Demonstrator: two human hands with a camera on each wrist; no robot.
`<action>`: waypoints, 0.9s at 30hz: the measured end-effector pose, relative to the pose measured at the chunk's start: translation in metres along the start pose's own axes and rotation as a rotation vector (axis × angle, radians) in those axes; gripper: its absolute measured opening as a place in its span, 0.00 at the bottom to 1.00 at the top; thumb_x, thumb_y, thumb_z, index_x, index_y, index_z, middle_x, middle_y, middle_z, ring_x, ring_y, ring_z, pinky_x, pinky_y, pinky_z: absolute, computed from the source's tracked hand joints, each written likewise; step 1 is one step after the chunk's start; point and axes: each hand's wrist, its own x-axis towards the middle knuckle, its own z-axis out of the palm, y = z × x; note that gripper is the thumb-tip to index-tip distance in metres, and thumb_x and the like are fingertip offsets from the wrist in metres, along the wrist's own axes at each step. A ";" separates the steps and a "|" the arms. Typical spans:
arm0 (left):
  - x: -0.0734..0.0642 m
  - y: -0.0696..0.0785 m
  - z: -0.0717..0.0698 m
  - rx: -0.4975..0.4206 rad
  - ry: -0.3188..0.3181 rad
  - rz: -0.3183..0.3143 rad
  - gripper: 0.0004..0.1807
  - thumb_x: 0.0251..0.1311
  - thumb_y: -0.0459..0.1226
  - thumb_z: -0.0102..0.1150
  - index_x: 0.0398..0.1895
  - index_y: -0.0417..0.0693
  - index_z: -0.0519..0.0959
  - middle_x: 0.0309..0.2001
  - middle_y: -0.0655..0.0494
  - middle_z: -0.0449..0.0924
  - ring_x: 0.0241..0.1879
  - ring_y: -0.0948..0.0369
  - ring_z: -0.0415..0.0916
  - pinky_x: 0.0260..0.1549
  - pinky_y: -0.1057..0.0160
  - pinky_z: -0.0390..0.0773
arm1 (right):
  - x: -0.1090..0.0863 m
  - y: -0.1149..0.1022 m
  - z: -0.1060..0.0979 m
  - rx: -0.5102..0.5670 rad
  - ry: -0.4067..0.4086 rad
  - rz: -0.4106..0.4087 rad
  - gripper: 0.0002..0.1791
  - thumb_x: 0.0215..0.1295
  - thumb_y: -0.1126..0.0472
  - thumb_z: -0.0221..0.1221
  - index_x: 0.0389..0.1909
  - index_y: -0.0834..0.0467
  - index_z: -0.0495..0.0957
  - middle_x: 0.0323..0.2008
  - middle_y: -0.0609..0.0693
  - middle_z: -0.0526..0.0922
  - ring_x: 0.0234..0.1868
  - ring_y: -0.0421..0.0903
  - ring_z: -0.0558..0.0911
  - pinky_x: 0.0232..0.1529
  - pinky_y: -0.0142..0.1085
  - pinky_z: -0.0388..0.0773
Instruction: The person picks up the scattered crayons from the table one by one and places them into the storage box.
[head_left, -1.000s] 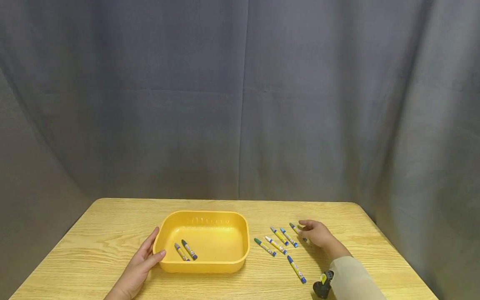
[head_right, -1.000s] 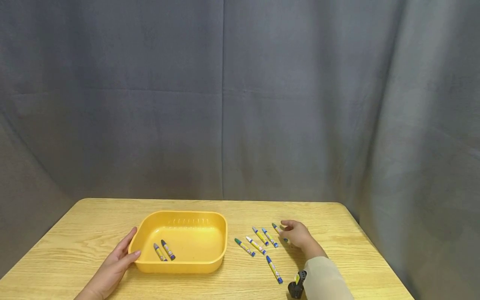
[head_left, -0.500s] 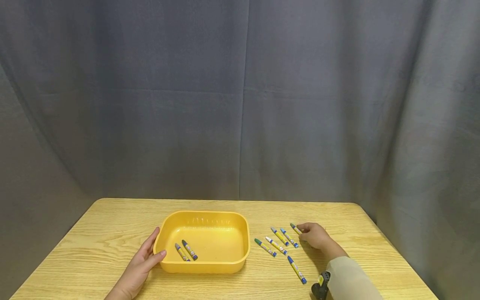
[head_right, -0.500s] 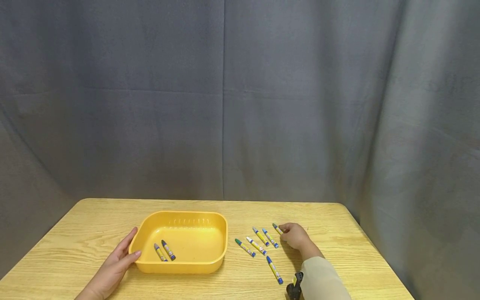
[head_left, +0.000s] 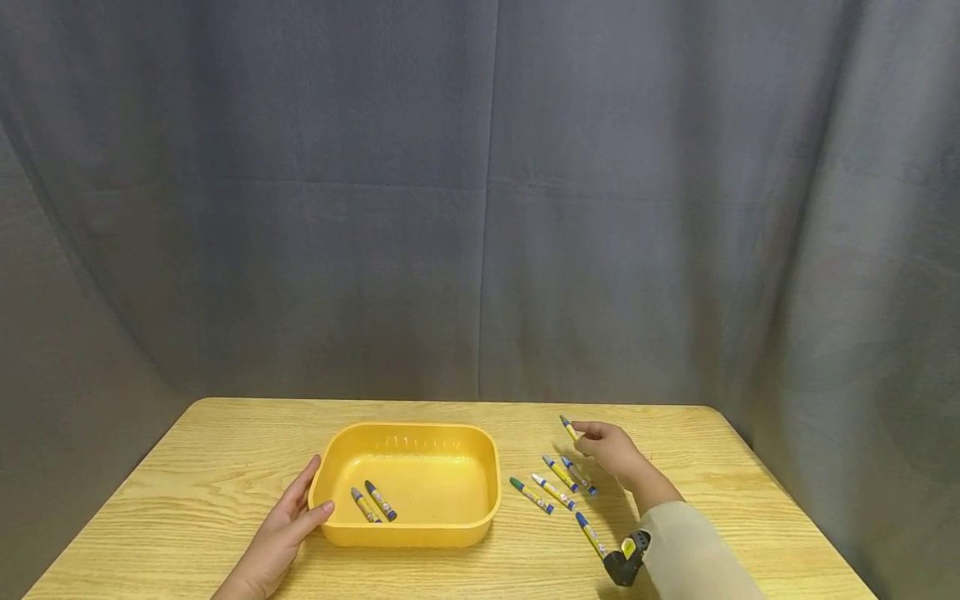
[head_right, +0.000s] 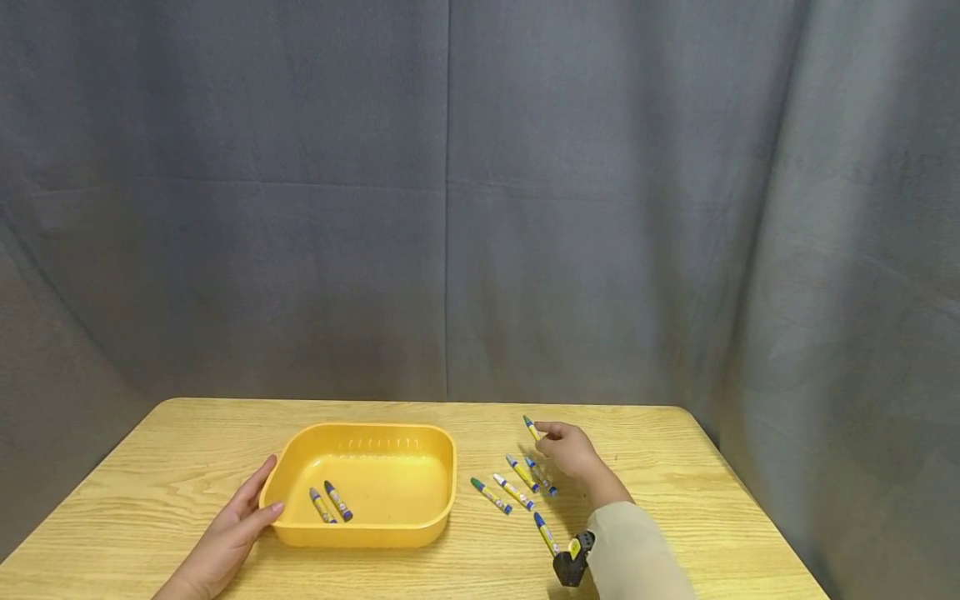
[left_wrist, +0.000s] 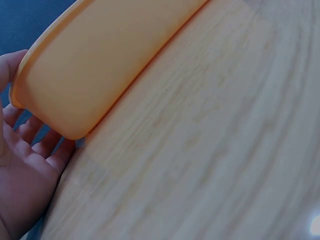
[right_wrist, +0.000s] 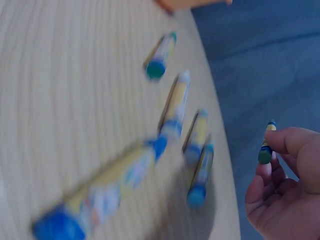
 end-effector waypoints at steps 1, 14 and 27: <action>0.000 0.000 0.000 0.003 0.003 0.000 0.37 0.59 0.45 0.46 0.66 0.64 0.38 0.69 0.57 0.33 0.65 0.68 0.41 0.45 0.87 0.61 | 0.000 -0.005 0.002 0.023 -0.010 0.000 0.22 0.61 0.59 0.48 0.57 0.55 0.65 0.50 0.58 0.71 0.51 0.54 0.71 0.48 0.50 0.69; 0.002 -0.004 -0.002 -0.008 -0.001 0.025 0.37 0.59 0.45 0.46 0.67 0.62 0.38 0.69 0.59 0.33 0.62 0.77 0.43 0.45 0.88 0.59 | 0.007 -0.054 0.041 0.187 -0.109 -0.070 0.21 0.60 0.57 0.50 0.56 0.48 0.66 0.53 0.54 0.70 0.51 0.53 0.71 0.44 0.43 0.73; -0.001 0.001 0.001 -0.007 -0.004 0.030 0.38 0.59 0.44 0.47 0.67 0.60 0.37 0.69 0.57 0.33 0.67 0.55 0.37 0.45 0.88 0.60 | 0.000 -0.112 0.097 0.271 -0.257 -0.115 0.21 0.60 0.59 0.50 0.55 0.54 0.67 0.48 0.57 0.73 0.43 0.46 0.73 0.39 0.38 0.73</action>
